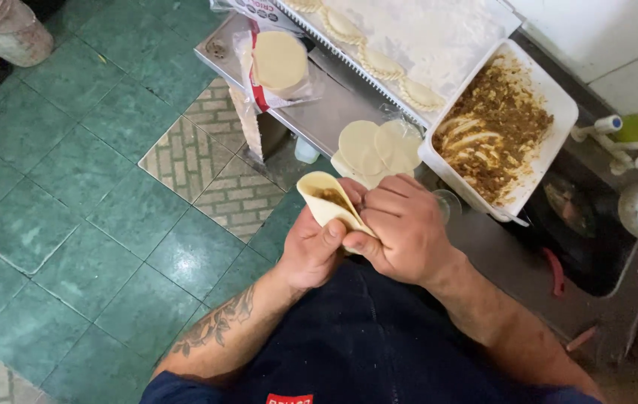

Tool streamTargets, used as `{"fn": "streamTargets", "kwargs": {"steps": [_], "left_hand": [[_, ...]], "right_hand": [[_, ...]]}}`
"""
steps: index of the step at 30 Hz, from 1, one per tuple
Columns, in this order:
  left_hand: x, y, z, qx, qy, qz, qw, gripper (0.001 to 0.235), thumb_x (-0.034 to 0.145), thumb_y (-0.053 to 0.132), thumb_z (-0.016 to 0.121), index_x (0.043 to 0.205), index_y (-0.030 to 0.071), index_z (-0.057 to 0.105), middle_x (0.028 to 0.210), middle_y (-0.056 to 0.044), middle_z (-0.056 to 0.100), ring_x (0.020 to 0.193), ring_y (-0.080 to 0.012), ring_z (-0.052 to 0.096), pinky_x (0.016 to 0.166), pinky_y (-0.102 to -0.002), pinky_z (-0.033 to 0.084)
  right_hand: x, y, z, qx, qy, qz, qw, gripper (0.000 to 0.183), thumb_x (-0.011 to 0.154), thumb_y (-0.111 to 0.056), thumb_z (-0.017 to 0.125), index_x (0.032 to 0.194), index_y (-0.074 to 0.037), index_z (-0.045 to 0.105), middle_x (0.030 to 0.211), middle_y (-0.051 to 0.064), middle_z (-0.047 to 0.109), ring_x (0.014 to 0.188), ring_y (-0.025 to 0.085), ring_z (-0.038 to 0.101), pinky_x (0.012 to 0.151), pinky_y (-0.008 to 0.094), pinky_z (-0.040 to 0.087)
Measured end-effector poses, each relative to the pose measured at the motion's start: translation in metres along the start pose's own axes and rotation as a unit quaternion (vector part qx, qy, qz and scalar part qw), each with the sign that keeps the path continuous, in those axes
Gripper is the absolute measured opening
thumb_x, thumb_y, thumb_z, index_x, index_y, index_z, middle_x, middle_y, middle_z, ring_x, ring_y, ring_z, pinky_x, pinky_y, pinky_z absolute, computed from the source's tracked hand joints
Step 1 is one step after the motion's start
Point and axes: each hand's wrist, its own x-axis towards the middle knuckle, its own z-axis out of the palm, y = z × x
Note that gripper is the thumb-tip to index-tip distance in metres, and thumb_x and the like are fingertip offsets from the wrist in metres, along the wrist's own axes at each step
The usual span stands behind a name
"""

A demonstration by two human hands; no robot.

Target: Preparing and folding empanadas by filling dough circles with a meat mixture.

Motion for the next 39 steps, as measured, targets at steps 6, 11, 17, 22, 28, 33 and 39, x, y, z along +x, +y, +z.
{"fn": "streamTargets", "kwargs": {"steps": [6,11,17,22,28,33,39], "left_hand": [[0.003,-0.002,-0.009,0.088,-0.035,0.060,0.994,0.065,0.099,0.061,0.067,0.130,0.007,0.049,0.126,-0.003,0.051,0.118,-0.0144,0.051,0.108,-0.031,0.043],[-0.001,-0.017,-0.023,0.163,-0.040,0.098,0.981,0.073,0.099,0.071,0.055,0.133,0.007,0.048,0.125,-0.002,0.053,0.115,-0.0139,0.053,0.106,-0.030,0.045],[-0.002,-0.007,-0.027,0.291,-0.031,0.062,0.954,0.074,0.103,0.072,0.040,0.135,0.006,0.049,0.120,-0.001,0.058,0.111,-0.0123,0.059,0.100,-0.028,0.049],[-0.005,-0.002,-0.035,0.282,-0.077,-0.011,0.956,0.064,0.104,0.062,0.048,0.135,0.006,0.049,0.114,-0.003,0.061,0.104,-0.0139,0.058,0.093,-0.030,0.049],[-0.005,0.007,-0.033,0.342,-0.132,-0.052,0.929,0.048,0.106,0.050,0.058,0.126,0.008,0.051,0.106,-0.005,0.063,0.096,-0.0176,0.061,0.087,-0.032,0.052],[-0.004,0.012,-0.030,0.363,-0.164,-0.049,0.916,0.042,0.107,0.046,0.058,0.123,0.008,0.051,0.099,-0.007,0.065,0.090,-0.0248,0.066,0.081,-0.035,0.052],[0.002,0.025,-0.023,0.471,-0.163,-0.101,0.861,0.040,0.103,0.047,0.056,0.117,0.009,0.055,0.085,-0.010,0.068,0.079,-0.0315,0.069,0.069,-0.040,0.052]], "right_hand": [[0.029,-0.022,-0.014,-0.019,-0.045,0.017,0.999,0.047,0.087,-0.051,0.068,0.080,-0.004,0.064,0.079,0.010,0.057,0.075,0.033,0.056,0.069,0.045,0.044],[0.016,-0.005,-0.004,0.013,-0.050,0.002,0.999,0.032,0.095,-0.037,0.068,0.082,-0.007,0.065,0.082,0.007,0.058,0.078,0.031,0.057,0.073,0.044,0.046],[0.028,-0.005,-0.008,0.001,-0.079,0.025,0.997,0.037,0.086,-0.039,0.073,0.076,-0.006,0.061,0.077,0.008,0.055,0.073,0.032,0.055,0.068,0.044,0.044],[0.019,0.006,-0.003,0.022,-0.075,-0.026,0.997,0.035,0.093,-0.031,0.071,0.071,-0.008,0.057,0.075,0.007,0.052,0.073,0.031,0.054,0.070,0.045,0.044],[0.017,0.009,-0.005,0.055,-0.118,0.017,0.991,0.030,0.082,-0.026,0.075,0.070,-0.007,0.056,0.073,0.007,0.051,0.072,0.032,0.053,0.069,0.044,0.042],[0.009,0.017,0.002,0.047,-0.088,-0.042,0.994,0.033,0.088,-0.019,0.077,0.067,-0.009,0.053,0.071,0.007,0.048,0.072,0.030,0.052,0.072,0.043,0.043],[0.014,0.013,0.003,0.070,-0.127,0.039,0.989,0.032,0.083,-0.021,0.074,0.067,-0.005,0.051,0.068,0.008,0.052,0.068,0.032,0.054,0.067,0.044,0.042]]}}
